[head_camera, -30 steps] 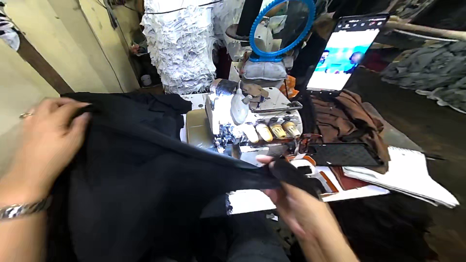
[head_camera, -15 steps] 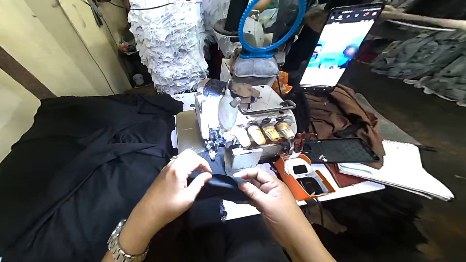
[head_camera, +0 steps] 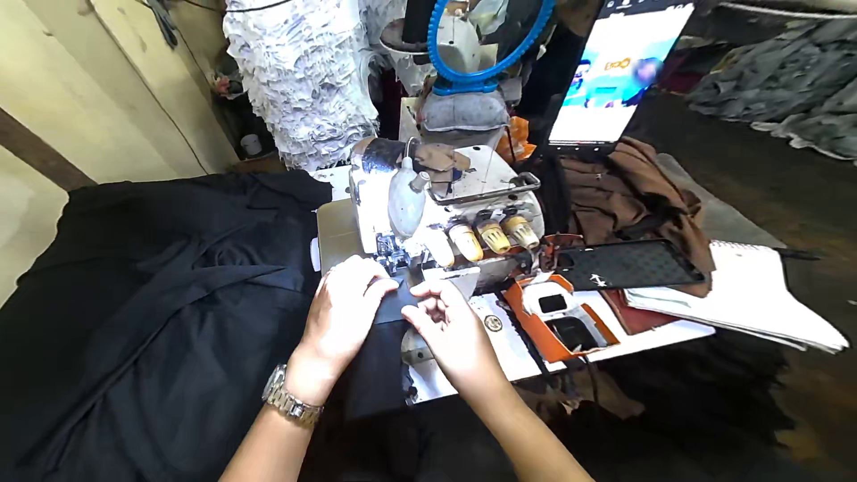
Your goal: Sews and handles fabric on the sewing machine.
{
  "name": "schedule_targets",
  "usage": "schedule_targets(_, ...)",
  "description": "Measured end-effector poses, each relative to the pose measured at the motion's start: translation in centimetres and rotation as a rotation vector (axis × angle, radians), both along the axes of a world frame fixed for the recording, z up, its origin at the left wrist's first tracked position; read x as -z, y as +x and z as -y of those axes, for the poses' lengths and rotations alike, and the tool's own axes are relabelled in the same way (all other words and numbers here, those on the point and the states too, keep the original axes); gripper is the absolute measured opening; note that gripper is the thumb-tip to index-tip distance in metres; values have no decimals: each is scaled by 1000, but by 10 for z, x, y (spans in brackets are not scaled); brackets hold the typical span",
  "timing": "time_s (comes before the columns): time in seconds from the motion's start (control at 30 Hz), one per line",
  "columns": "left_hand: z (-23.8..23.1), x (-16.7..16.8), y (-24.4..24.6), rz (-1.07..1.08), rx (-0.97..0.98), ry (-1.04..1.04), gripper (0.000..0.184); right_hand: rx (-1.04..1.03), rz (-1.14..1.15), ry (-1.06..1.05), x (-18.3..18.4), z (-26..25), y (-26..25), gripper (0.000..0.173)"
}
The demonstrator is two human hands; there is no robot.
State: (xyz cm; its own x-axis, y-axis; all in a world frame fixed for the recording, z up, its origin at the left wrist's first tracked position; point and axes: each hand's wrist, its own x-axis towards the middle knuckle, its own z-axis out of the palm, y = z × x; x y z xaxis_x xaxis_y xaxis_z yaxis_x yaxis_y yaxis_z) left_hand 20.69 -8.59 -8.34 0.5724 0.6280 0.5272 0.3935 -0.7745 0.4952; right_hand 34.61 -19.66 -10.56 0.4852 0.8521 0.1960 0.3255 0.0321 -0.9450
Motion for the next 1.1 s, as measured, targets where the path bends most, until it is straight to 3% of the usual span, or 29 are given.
schedule_targets(0.17,1,3,-11,-67,27,-229,20,-149,-292,-36,2,5,15,23)
schedule_targets(0.33,10,10,-19,-17,6,-239,13,-137,-226,-120,7,7,8,35)
schedule_targets(0.57,14,8,-15,6,-18,-248,16,-123,-348,-47,11,20,-2,26)
schedule_targets(0.77,19,11,-5,-23,-123,-152,15,-112,-328,-50,17,24,-3,27)
schedule_targets(0.97,48,14,-1,-152,-227,364,17,-98,-320,-4,22,28,-12,28)
schedule_targets(1.1,75,19,4,-206,-328,305,30,-91,-285,76,27,29,-18,23)
